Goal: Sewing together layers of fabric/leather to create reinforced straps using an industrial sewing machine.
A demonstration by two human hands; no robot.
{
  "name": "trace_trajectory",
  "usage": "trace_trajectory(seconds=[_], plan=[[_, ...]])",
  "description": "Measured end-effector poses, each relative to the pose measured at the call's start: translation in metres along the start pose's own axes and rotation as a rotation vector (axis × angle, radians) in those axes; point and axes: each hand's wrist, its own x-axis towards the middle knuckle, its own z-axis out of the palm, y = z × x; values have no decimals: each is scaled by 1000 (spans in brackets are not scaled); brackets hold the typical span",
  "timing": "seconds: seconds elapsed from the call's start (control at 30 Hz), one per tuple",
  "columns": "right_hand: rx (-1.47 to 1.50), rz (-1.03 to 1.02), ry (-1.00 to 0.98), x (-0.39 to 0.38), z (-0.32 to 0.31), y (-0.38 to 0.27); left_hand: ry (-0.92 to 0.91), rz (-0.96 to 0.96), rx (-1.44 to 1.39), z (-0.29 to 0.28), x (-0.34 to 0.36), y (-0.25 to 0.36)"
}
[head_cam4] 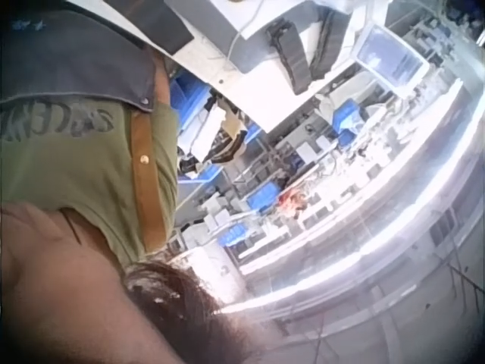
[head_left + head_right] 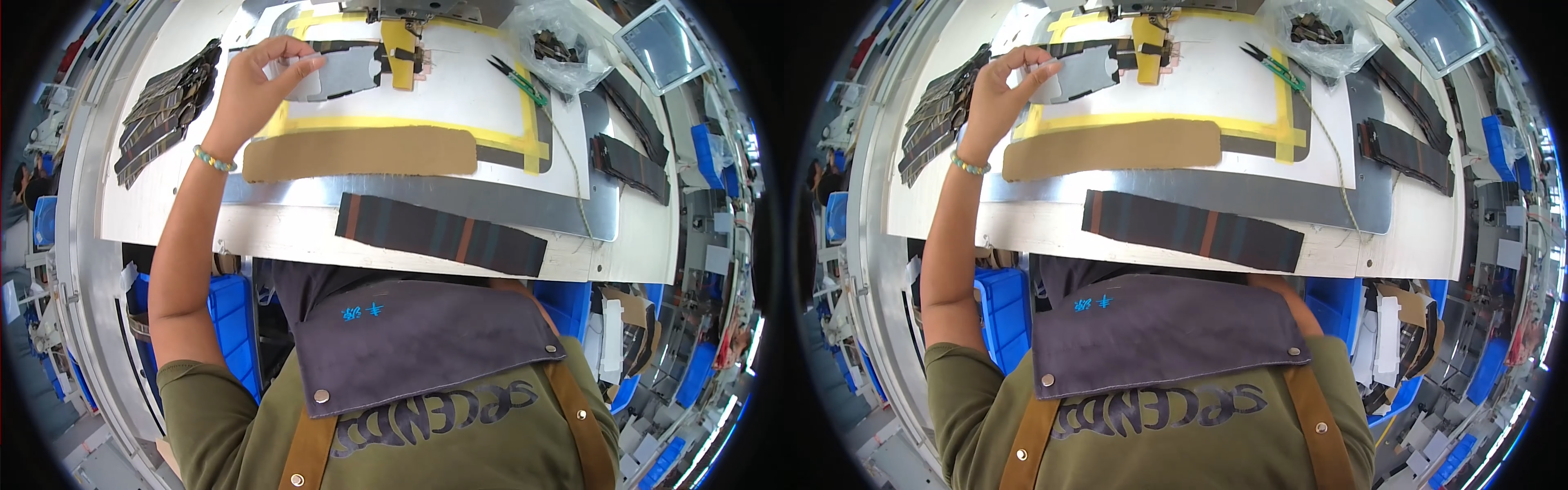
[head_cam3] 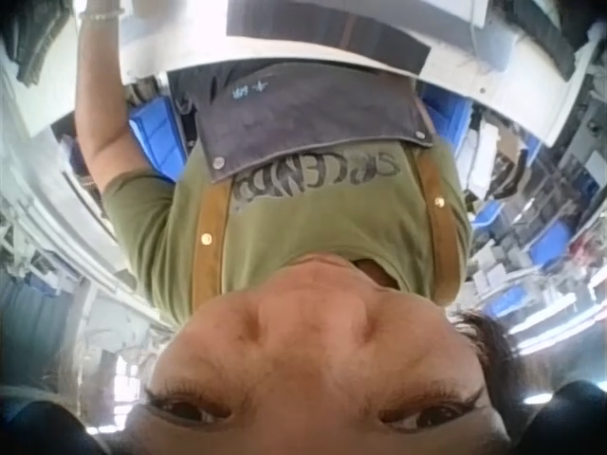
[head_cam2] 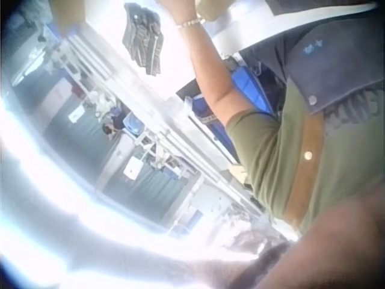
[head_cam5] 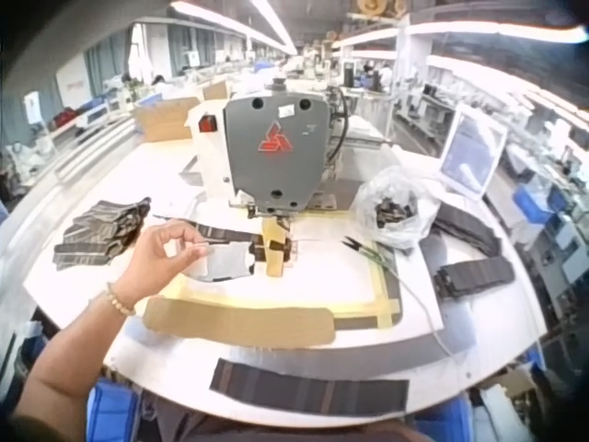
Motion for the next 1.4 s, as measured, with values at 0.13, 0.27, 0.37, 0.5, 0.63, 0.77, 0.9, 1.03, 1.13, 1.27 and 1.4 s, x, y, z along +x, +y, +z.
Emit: trace_trajectory(seconds=[0.13,0.27,0.37,0.5,0.63,0.77,0.9,1.03,1.13,1.27,1.4], plan=[[3,-8,47,-22,28,36,187,179,37,19,-9,15],[29,38,94,-19,0,48,241,463,157,38,-3,44],[32,-61,183,-42,-43,26,193,658,174,51,0,59],[-69,-417,949,-4,-75,-31,108,784,70,62,9,65],[-341,-629,985,50,-88,-36,-2,766,78,52,7,63],[-375,-760,953,64,-99,-38,-47,680,57,45,2,51],[-430,-802,749,63,-120,-43,-50,613,16,45,5,44],[-87,-831,865,66,-136,-61,48,582,71,57,16,45],[716,-795,976,86,-156,-101,139,713,200,72,25,56],[910,-465,596,108,-183,-109,-16,832,342,87,27,63],[959,-458,604,130,-217,-88,-73,921,372,90,27,65]])
